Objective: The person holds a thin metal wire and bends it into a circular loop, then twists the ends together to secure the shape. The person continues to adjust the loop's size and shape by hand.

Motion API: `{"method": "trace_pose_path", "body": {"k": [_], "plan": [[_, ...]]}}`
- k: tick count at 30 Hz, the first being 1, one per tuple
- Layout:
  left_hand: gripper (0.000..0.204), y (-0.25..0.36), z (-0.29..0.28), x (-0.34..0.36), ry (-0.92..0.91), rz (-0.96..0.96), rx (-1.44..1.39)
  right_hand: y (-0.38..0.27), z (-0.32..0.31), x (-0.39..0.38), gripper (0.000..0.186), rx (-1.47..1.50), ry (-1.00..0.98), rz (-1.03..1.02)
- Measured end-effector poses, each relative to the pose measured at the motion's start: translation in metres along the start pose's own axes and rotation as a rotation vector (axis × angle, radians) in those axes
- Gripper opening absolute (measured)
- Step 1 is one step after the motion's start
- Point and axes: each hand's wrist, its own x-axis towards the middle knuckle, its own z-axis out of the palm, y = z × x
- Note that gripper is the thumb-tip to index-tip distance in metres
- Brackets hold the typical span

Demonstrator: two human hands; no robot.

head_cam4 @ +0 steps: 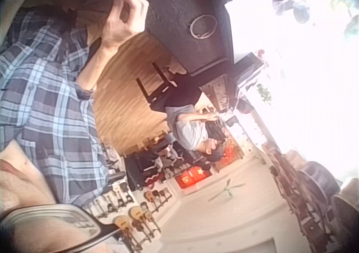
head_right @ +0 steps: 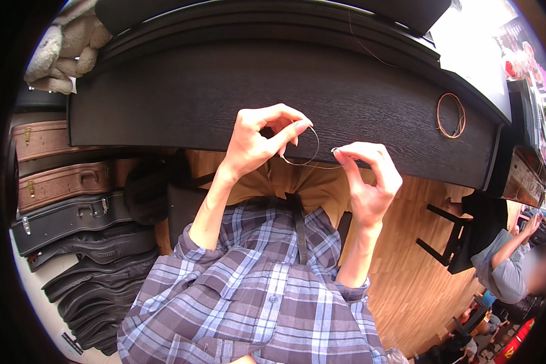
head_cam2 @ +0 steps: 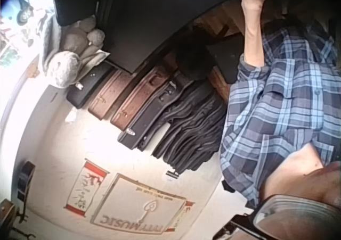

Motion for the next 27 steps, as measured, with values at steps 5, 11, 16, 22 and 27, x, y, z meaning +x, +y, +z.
{"method": "trace_pose_path", "body": {"k": [5, 11, 16, 22, 27], "plan": [[0.012, -0.001, 0.003, 0.000, 0.028, -0.020, 0.035, -0.015, 0.001, 0.005, 0.033, -0.112, -0.215, -0.031], [0.013, -0.002, 0.004, 0.000, 0.034, -0.016, 0.028, -0.018, 0.002, 0.006, 0.035, -0.005, -0.329, 0.114], [0.011, -0.001, 0.001, -0.001, -0.011, 0.019, 0.066, -0.023, 0.011, 0.004, 0.036, 0.231, -0.150, 0.356], [0.008, 0.000, 0.003, -0.001, -0.003, 0.071, 0.036, -0.026, 0.008, 0.012, 0.026, 0.302, -0.178, 0.571], [0.007, -0.001, 0.001, -0.002, -0.038, 0.048, 0.045, -0.024, 0.008, 0.015, 0.010, 0.321, -0.209, 0.596]]}}
